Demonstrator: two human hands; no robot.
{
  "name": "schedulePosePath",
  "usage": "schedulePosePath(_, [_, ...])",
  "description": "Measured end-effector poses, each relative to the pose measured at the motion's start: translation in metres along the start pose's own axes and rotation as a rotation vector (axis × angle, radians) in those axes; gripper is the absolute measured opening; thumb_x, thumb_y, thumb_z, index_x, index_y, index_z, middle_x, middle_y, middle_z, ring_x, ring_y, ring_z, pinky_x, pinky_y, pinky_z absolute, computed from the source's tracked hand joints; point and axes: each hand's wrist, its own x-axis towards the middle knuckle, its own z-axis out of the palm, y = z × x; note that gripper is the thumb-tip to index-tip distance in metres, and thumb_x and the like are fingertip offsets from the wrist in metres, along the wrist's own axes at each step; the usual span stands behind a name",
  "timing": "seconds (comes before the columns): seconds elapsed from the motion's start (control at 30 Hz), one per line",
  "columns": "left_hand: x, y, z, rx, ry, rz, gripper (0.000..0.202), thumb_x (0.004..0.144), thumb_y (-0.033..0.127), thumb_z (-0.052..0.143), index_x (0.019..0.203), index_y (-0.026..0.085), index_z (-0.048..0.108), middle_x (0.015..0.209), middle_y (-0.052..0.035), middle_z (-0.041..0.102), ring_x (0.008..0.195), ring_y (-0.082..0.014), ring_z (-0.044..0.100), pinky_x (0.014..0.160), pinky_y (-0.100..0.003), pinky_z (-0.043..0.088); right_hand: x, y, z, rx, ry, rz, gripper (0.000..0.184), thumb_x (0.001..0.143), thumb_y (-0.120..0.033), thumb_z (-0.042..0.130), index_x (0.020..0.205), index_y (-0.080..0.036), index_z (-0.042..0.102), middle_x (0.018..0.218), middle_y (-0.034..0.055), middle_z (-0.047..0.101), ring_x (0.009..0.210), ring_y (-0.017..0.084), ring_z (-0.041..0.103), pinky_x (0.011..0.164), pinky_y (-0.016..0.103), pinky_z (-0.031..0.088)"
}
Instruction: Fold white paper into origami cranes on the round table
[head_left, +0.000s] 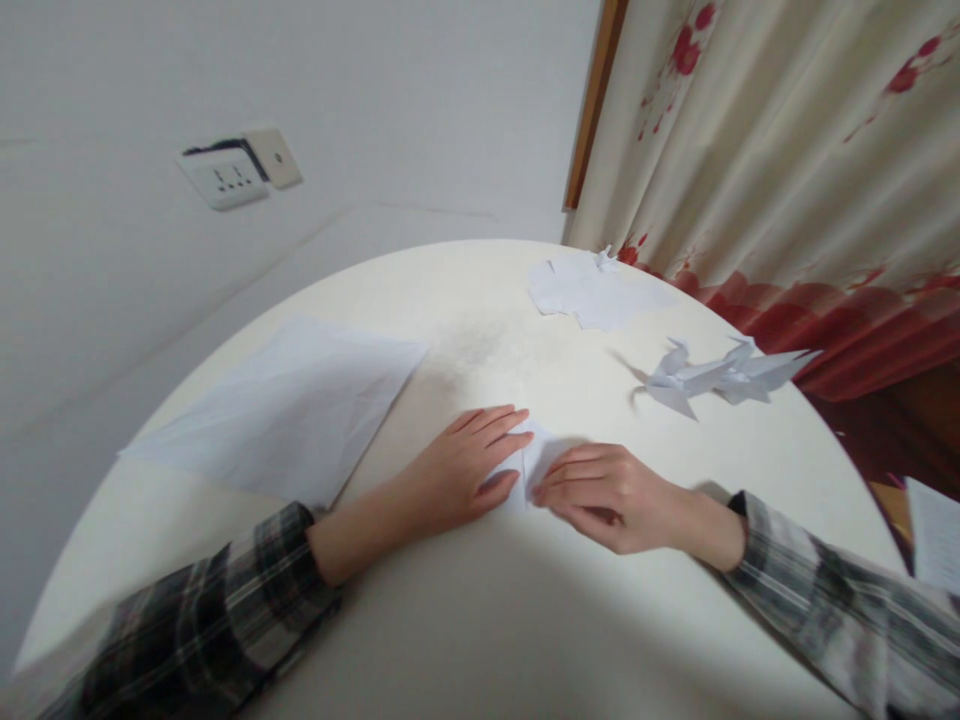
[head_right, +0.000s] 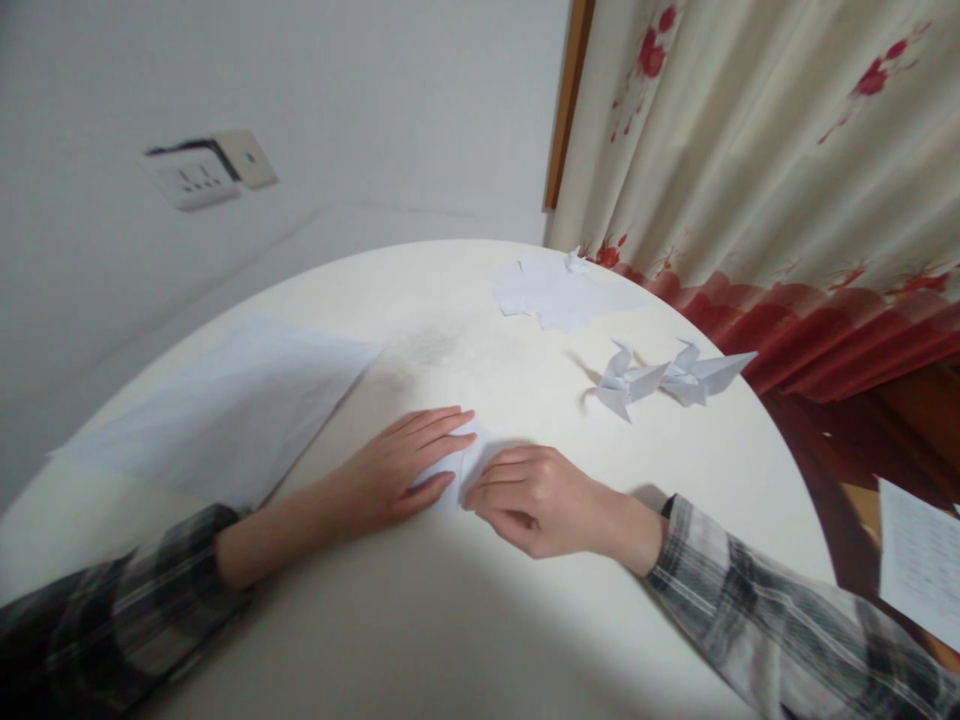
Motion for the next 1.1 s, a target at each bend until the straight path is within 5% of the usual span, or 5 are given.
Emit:
schedulePosePath(0.23, [-0.001, 0.003, 0.002, -0.027, 0.019, -0.020, 0.041, 0.085, 0.044, 0.048, 0.113, 0.016, 0.054, 0.132, -0.0115, 0.048, 0.127, -0.0248, 0.037, 0.103, -0.040, 0.033, -0.002, 0.000, -0.009, 0.343, 0.040, 0.215, 0.026, 0.092, -0.018, 0.039, 0.108, -0.017, 0.059, 0.094, 0.0048, 0.069, 0.087, 0.011, 0.064, 0.076, 0.022, 0.049])
schedulePosePath(0.43, [-0.002, 0.001, 0.005, -0.015, 0.016, -0.027, 0.043, 0.082, 0.042, 0.053, 0.118, 0.019, 0.052, 0.134, -0.0093, 0.047, 0.127, -0.0240, 0.036, 0.103, -0.039, 0.032, -0.005, 0.012, -0.003, 0.369, 0.386, 0.464, 0.022, 0.090, -0.027, 0.045, 0.093, -0.019, 0.065, 0.090, 0.0032, 0.069, 0.086, 0.013, 0.063, 0.081, 0.027, 0.048])
schedulePosePath(0.57, [-0.001, 0.001, 0.005, -0.026, 0.000, -0.025, 0.043, 0.081, 0.043, 0.053, 0.116, 0.017, 0.054, 0.135, -0.0096, 0.046, 0.128, -0.0242, 0.035, 0.104, -0.039, 0.030, -0.004, 0.022, 0.001, 0.374, 0.488, 0.597, 0.020, 0.087, -0.032, 0.050, 0.094, -0.019, 0.065, 0.092, 0.0045, 0.068, 0.087, 0.015, 0.062, 0.082, 0.031, 0.049])
schedulePosePath(0.8, [-0.002, -0.001, 0.006, -0.117, -0.051, 0.034, 0.047, 0.081, 0.047, 0.053, 0.119, 0.020, 0.052, 0.135, -0.0084, 0.045, 0.130, -0.0250, 0.032, 0.106, -0.040, 0.025, -0.005, 0.025, 0.004, 0.406, 0.342, 0.531, 0.020, 0.083, -0.034, 0.057, 0.093, -0.020, 0.066, 0.094, 0.0054, 0.068, 0.089, 0.015, 0.063, 0.084, 0.032, 0.050])
schedulePosePath(1.1, [-0.001, 0.000, 0.004, -0.083, 0.033, 0.074, 0.042, 0.080, 0.044, 0.055, 0.113, 0.019, 0.055, 0.134, -0.0145, 0.042, 0.125, -0.0279, 0.035, 0.103, -0.045, 0.029, -0.005, 0.020, -0.008, -0.102, 0.142, 0.189, 0.020, 0.088, -0.021, 0.047, 0.097, -0.019, 0.065, 0.099, 0.0085, 0.067, 0.098, 0.016, 0.061, 0.084, 0.032, 0.052])
